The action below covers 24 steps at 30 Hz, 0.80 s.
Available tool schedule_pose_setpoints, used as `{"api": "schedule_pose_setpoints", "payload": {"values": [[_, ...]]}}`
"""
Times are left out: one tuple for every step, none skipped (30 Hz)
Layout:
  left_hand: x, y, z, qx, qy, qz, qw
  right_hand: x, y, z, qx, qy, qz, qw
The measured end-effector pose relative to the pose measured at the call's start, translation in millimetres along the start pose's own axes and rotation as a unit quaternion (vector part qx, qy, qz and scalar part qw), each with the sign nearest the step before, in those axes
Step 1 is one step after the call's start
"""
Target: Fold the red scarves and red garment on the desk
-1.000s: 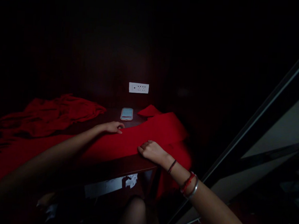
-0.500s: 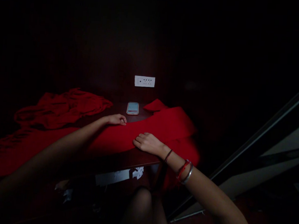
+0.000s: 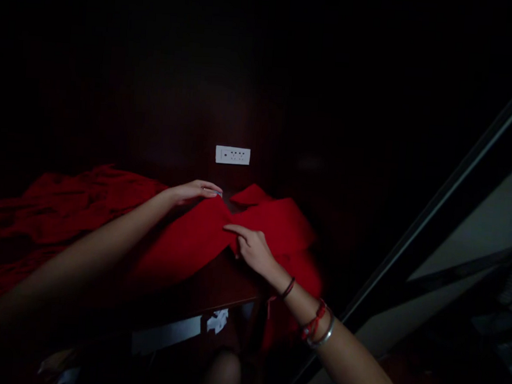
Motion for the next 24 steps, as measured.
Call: {"api": "schedule_pose_setpoints", "payload": {"values": [[7.4,6,14,0.01,-0.023,-0.005,1.0,-7,0,9,0.034,0.083,0.0,0.996],[15.9,12,28,0.02,-0.043,-0.009,0.999,-13,-1,19,0.064,0.163,0.001,0.985],[25.6,20,39,0.028,-0.06,-0.013,0.998,-21,-3,28,0.089,0.235,0.01,0.968],[36.4,30,48,0.03,-0.077,-0.015,0.996,-30,-6,38,0.109,0.297,0.029,0.948],[48.3,41,54,0.028,-0.092,-0.016,0.995,-40,-10,49,0.126,0.344,0.057,0.929],[61.2,53,58,0.025,-0.104,-0.015,0.994,-50,-16,62,0.142,0.379,0.093,0.91],[74.9,67,60,0.021,-0.11,-0.013,0.994,-61,-23,77,0.159,0.402,0.135,0.892],[89.2,81,60,0.02,-0.106,-0.01,0.994,-72,-31,93,0.177,0.413,0.181,0.875],[103.8,95,59,0.024,-0.086,-0.005,0.996,-81,-41,110,0.195,0.413,0.23,0.859],[118.2,109,58,0.032,-0.054,0.002,0.998,-89,-51,127,0.215,0.403,0.278,0.845],[132.6,122,55,0.043,-0.016,0.007,0.999,-95,-61,144,0.239,0.382,0.318,0.834],[146.2,134,52,0.053,0.019,0.013,0.998,-98,-70,158,0.265,0.349,0.348,0.829],[158.2,145,47,0.062,0.049,0.019,0.997,-100,-79,171,0.294,0.302,0.368,0.829],[167.9,153,42,0.069,0.071,0.025,0.995,-101,-85,181,0.322,0.243,0.38,0.832],[174.8,159,36,0.074,0.087,0.031,0.993,-102,-90,188,0.344,0.175,0.387,0.838],[178.7,162,32,0.079,0.099,0.037,0.991,-104,-93,192,0.358,0.104,0.388,0.843],[179.5,163,28,0.088,0.116,0.044,0.988,-104,-95,193,0.362,0.038,0.388,0.847],[177.3,160,26,0.098,0.134,0.051,0.985,-105,-95,193,0.359,-0.015,0.386,0.85],[172.4,156,25,0.109,0.151,0.057,0.981,-103,-94,192,0.354,-0.053,0.38,0.853],[165.0,149,24,0.118,0.163,0.063,0.977,-102,-92,191,0.347,-0.078,0.372,0.857],[155.8,139,24,0.131,0.179,0.069,0.973,-100,-91,190,0.342,-0.094,0.362,0.862],[145.7,126,25,0.147,0.204,0.074,0.965,-99,-90,188,0.338,-0.107,0.351,0.867],[135.7,112,25,0.166,0.237,0.077,0.954,-98,-89,185,0.335,-0.125,0.337,0.871],[126.7,95,25,0.189,0.281,0.077,0.938,-98,-88,179,0.331,-0.149,0.322,0.874]]}}
Point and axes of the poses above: each hand's wrist, its own y-axis towards the middle knuckle, its own x-axis out of the palm, z = x × y, the point moved 10 cm from there along y, towards the middle knuckle, and after that the axes turned 11 degrees about -y, right-handed, at the moved point
